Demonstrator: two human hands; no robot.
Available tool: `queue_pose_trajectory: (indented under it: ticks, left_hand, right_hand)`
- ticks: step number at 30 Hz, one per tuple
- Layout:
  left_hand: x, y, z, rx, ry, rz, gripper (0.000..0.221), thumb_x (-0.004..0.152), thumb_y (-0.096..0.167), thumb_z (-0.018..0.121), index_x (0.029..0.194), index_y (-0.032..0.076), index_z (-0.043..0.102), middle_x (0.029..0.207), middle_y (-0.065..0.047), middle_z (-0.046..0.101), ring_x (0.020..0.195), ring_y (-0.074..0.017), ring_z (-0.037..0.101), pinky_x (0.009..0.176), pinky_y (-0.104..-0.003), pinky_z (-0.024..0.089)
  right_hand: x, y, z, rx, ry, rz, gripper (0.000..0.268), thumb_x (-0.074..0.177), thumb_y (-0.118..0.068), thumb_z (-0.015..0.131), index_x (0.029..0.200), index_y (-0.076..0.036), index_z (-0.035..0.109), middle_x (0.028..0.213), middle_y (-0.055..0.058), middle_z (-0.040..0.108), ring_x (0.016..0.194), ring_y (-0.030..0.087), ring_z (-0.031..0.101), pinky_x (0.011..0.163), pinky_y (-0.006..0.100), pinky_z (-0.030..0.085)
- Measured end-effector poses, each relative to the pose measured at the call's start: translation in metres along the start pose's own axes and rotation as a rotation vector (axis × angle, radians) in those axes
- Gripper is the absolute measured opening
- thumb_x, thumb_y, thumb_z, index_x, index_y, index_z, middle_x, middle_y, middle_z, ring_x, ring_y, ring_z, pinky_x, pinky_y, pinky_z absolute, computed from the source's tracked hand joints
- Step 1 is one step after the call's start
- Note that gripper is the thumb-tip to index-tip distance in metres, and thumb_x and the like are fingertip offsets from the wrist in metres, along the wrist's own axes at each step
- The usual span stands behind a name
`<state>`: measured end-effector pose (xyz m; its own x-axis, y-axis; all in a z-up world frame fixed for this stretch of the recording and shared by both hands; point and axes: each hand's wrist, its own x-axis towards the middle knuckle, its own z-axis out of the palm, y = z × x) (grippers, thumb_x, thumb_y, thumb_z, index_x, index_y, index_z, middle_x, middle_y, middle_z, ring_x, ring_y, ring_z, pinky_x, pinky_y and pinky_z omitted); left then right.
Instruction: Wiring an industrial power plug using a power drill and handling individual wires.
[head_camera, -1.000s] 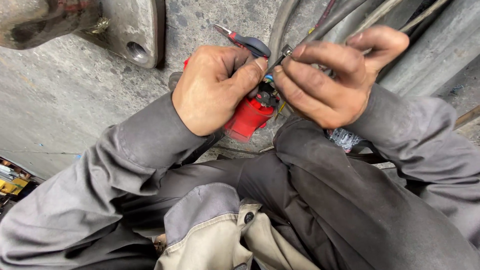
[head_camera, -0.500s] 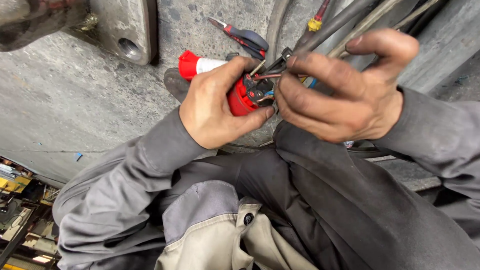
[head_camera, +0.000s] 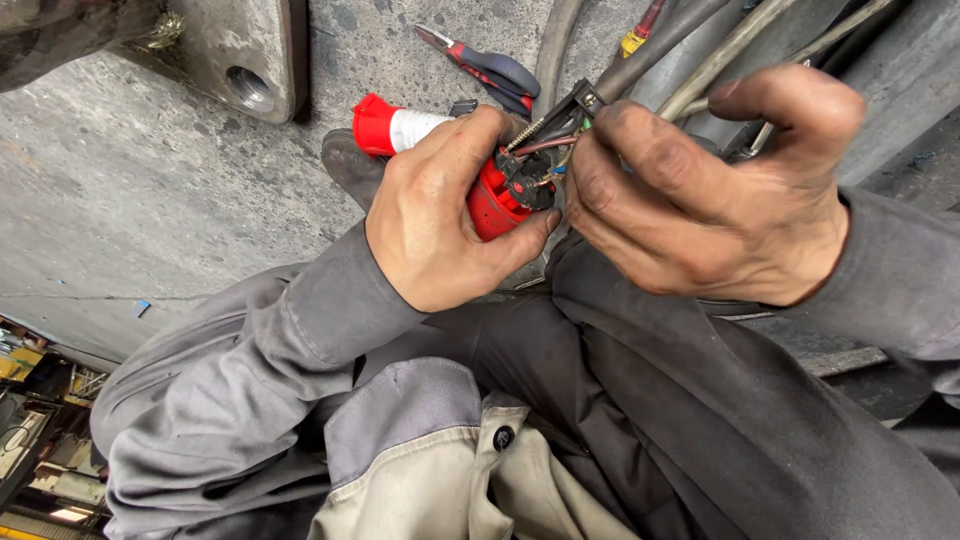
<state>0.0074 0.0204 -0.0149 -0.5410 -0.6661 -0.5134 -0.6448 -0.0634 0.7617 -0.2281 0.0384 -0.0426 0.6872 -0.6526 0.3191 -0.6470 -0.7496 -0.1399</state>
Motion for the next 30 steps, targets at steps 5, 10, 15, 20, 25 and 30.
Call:
queue_pose_trajectory:
  ticks: [5, 10, 15, 20, 25, 30]
  left_hand:
    - [-0.002, 0.004, 0.002, 0.040, 0.038, -0.011, 0.050, 0.083, 0.015, 0.087, 0.120, 0.002, 0.057, 0.104, -0.016, 0.064, 0.096, -0.0363, 0.069, 0.083, -0.041, 0.055]
    - [-0.003, 0.006, 0.005, 0.105, 0.065, 0.040, 0.053, 0.079, 0.015, 0.088, 0.120, 0.002, 0.057, 0.105, -0.017, 0.063, 0.100, -0.0368, 0.065, 0.086, -0.044, 0.054]
    - [-0.004, 0.009, 0.006, 0.106, 0.044, 0.050, 0.055, 0.079, 0.015, 0.087, 0.122, -0.001, 0.056, 0.108, -0.017, 0.064, 0.101, -0.0373, 0.063, 0.089, -0.044, 0.053]
    - [-0.007, 0.006, 0.007, 0.090, 0.046, 0.081, 0.056, 0.082, 0.015, 0.087, 0.124, -0.002, 0.055, 0.113, -0.017, 0.065, 0.103, -0.0354, 0.063, 0.096, -0.043, 0.053]
    - [-0.007, 0.007, 0.008, 0.102, 0.010, 0.059, 0.061, 0.079, 0.020, 0.091, 0.126, 0.000, 0.057, 0.115, -0.016, 0.066, 0.107, -0.0369, 0.062, 0.094, -0.044, 0.053]
    - [-0.003, 0.013, 0.008, 0.107, -0.012, -0.040, 0.059, 0.074, 0.021, 0.092, 0.119, 0.000, 0.059, 0.106, -0.017, 0.067, 0.100, -0.0376, 0.063, 0.087, -0.045, 0.052]
  right_hand:
    - [0.001, -0.002, -0.001, -0.039, -0.005, -0.001, 0.009, 0.080, -0.031, 0.069, 0.081, -0.025, 0.076, 0.090, -0.017, 0.072, 0.095, 0.001, 0.062, 0.085, 0.038, 0.034]
    - [-0.003, -0.004, 0.000, 0.050, 0.004, 0.011, 0.012, 0.080, -0.030, 0.069, 0.084, -0.022, 0.078, 0.092, -0.015, 0.074, 0.094, 0.001, 0.063, 0.085, 0.038, 0.033]
    - [-0.003, 0.002, 0.003, 0.149, 0.037, 0.001, 0.012, 0.079, -0.029, 0.070, 0.085, -0.022, 0.078, 0.093, -0.015, 0.074, 0.095, 0.002, 0.065, 0.085, 0.040, 0.032]
    - [-0.001, 0.001, 0.010, 0.193, 0.055, -0.007, 0.011, 0.079, -0.028, 0.072, 0.085, -0.022, 0.079, 0.093, -0.015, 0.073, 0.096, 0.002, 0.065, 0.087, 0.040, 0.031]
    - [-0.013, 0.002, 0.021, 0.459, 0.033, 0.024, 0.011, 0.084, -0.023, 0.071, 0.090, -0.019, 0.078, 0.101, -0.008, 0.074, 0.106, 0.012, 0.066, 0.093, 0.045, 0.032]
    - [-0.012, 0.002, 0.022, 0.531, 0.026, 0.058, 0.015, 0.083, -0.023, 0.073, 0.095, -0.016, 0.080, 0.102, -0.006, 0.073, 0.107, 0.014, 0.066, 0.092, 0.047, 0.032]
